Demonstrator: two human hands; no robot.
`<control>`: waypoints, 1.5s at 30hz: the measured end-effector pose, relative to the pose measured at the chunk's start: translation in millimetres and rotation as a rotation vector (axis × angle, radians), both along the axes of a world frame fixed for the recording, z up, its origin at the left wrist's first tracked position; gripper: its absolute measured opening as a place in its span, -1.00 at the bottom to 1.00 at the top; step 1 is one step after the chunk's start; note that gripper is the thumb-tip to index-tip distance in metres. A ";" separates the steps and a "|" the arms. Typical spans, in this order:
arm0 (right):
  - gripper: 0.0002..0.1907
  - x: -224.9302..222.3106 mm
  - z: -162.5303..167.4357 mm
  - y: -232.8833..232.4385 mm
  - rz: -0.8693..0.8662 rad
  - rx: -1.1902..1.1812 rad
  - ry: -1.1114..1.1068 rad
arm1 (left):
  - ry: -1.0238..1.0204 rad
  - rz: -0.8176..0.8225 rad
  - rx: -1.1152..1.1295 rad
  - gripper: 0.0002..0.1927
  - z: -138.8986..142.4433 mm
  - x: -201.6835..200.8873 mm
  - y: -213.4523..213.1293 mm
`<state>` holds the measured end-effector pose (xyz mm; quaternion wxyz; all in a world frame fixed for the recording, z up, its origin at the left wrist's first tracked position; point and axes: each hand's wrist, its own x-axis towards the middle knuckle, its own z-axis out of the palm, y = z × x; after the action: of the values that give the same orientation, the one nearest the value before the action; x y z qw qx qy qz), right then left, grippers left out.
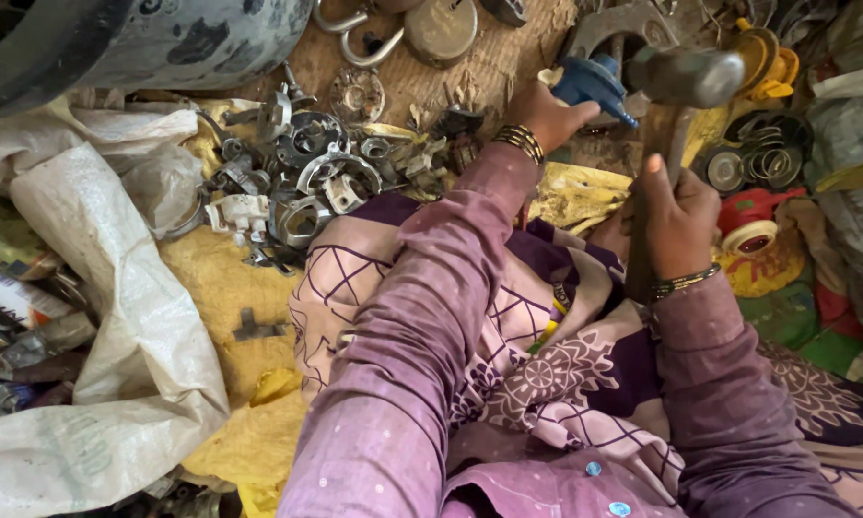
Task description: The person sits on the floor and uses a hammer to strike and adjust small metal parts, likely components of a lock or latch. They repeatedly pick up parts, tap them, and place them back down among other metal pieces.
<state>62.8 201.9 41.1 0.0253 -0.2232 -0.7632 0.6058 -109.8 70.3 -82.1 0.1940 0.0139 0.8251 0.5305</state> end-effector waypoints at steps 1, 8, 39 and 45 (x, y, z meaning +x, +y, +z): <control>-0.61 -0.8 -0.7 -1.7 -0.007 0.025 -0.017 | -0.006 0.006 0.033 -0.38 -1.2 0.2 -0.1; -0.52 -4.3 0.9 -9.4 0.105 0.433 -0.110 | 0.152 -0.021 -0.130 -0.27 -6.5 2.5 5.9; -0.84 30.1 100.2 4.8 0.037 0.223 0.504 | 0.160 -0.020 -0.157 -0.51 38.6 14.5 0.2; -0.73 -2.0 6.5 3.7 0.210 0.636 -0.131 | 0.193 -0.022 -0.170 -0.54 24.7 10.5 8.4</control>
<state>60.8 205.6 47.6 -0.0182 -0.1627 -0.9328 0.3212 -99.3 78.7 -57.4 0.1198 0.0576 0.8818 0.4526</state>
